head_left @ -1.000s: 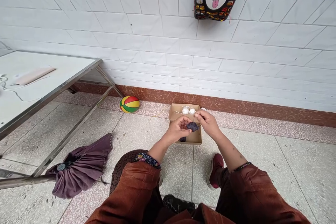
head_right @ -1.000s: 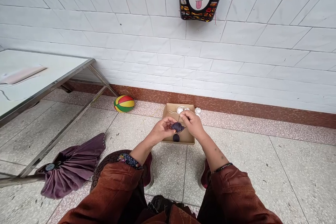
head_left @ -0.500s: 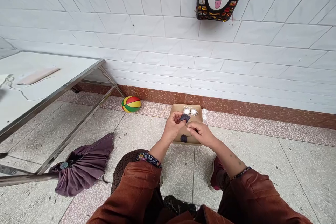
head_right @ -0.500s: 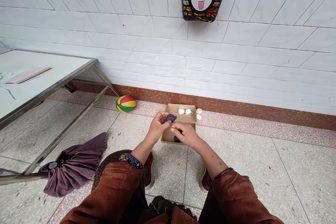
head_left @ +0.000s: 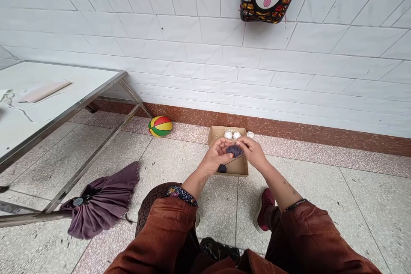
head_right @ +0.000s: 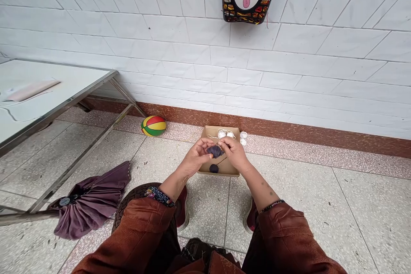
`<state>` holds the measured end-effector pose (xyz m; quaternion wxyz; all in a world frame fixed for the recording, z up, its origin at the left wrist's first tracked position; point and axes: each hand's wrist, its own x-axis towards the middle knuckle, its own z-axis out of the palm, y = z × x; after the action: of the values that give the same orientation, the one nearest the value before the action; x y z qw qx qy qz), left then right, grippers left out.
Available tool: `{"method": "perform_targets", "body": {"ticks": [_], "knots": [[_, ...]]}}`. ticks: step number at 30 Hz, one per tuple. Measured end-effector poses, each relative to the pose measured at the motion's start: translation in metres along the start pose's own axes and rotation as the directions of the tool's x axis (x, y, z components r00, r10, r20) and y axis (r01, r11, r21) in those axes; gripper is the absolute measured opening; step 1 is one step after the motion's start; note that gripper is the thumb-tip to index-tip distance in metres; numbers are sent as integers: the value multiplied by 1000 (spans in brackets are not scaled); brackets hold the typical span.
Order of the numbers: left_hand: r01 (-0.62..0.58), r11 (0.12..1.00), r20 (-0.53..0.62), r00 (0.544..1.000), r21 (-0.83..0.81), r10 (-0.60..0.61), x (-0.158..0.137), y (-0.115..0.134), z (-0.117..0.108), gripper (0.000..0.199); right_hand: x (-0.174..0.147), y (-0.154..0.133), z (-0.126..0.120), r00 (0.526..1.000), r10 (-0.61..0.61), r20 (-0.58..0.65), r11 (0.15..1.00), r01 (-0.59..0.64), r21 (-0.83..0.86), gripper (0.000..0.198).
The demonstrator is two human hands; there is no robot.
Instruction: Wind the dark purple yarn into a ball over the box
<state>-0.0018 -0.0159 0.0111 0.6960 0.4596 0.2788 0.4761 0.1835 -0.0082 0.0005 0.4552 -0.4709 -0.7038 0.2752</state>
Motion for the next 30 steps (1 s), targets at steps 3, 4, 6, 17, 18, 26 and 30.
{"method": "perform_targets", "body": {"ticks": [3,4,6,17,18,26,30], "knots": [[-43,998,-108,994,-54,37,3,1,-3,43,-7,3,13,997,19,77,999,-17,-34,19],[-60,997,-151,987,-41,53,4,1,-5,42,-10,4,17,995,18,100,998,-12,-60,19],[-84,996,-220,972,0,82,5,0,-8,41,-14,4,22,990,2,138,993,14,-114,21],[-3,962,-288,954,274,85,12,-15,-14,48,-16,-31,2,957,-194,214,980,200,-6,19],[11,960,-265,962,280,66,12,-16,-14,49,-13,-32,-3,966,-190,174,982,191,7,19],[51,990,53,997,130,-59,0,-5,-4,50,3,2,-10,1000,-20,-4,999,20,-47,27],[-41,999,-110,993,17,43,3,-2,-6,46,-6,8,11,998,52,41,995,-49,-92,28]]}}
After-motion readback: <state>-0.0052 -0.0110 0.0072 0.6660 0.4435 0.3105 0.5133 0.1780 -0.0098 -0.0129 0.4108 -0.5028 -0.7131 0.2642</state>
